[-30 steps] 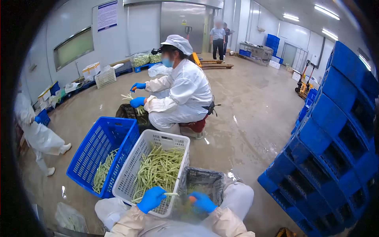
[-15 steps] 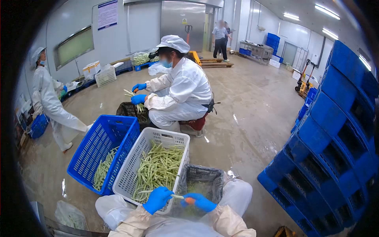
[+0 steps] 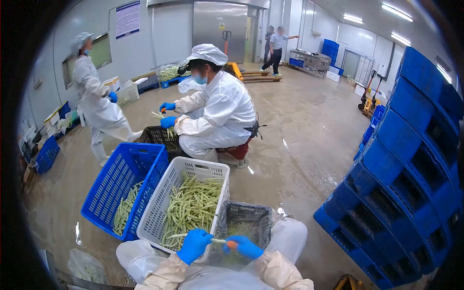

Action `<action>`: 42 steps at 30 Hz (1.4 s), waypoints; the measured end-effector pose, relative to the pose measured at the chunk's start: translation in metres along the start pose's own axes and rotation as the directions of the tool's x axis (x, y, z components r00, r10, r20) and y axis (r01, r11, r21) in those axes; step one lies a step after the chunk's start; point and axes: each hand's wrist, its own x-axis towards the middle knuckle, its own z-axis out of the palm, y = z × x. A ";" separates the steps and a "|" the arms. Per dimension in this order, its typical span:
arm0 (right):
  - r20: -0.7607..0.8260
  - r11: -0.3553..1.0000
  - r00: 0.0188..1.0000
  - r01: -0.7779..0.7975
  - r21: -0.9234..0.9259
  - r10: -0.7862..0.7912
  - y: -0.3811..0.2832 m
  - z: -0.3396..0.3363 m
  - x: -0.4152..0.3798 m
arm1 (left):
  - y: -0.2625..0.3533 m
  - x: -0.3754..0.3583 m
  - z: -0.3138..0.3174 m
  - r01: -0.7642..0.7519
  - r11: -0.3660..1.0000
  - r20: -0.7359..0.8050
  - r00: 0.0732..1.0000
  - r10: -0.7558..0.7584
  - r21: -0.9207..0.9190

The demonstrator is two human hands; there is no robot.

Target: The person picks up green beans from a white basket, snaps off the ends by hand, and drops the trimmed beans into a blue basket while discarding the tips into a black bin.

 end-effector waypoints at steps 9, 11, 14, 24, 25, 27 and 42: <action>-0.239 0.994 0.971 -0.005 0.106 0.030 -0.004 0.004 -0.001 | 0.008 0.006 0.012 0.084 0.989 -0.088 0.992 -0.095 -0.122; -0.287 0.989 0.958 0.028 0.146 0.016 -0.009 0.003 0.000 | 0.009 0.010 0.020 0.107 0.970 -0.112 0.985 -0.134 -0.219; -0.334 0.937 0.943 0.121 0.328 -0.005 -0.018 0.004 0.000 | 0.024 0.021 0.020 0.245 0.806 -0.062 0.943 -0.328 -0.539; -0.378 0.893 0.925 0.188 0.409 -0.021 -0.032 0.004 -0.008 | 0.036 0.038 0.040 0.385 0.164 0.254 0.819 -0.515 -0.908; -0.389 0.915 0.921 0.161 0.370 -0.005 -0.034 0.005 -0.009 | 0.039 0.041 0.036 0.386 0.163 0.257 0.819 -0.513 -0.908; -0.372 0.921 0.928 0.148 0.361 -0.004 -0.024 0.006 -0.009 | 0.044 0.049 0.026 0.391 0.122 0.273 0.802 -0.532 -0.912; -0.309 0.965 0.943 0.185 0.184 -0.122 0.018 0.015 -0.003 | 0.015 0.073 0.001 -0.015 -0.481 0.296 0.772 -0.563 -0.877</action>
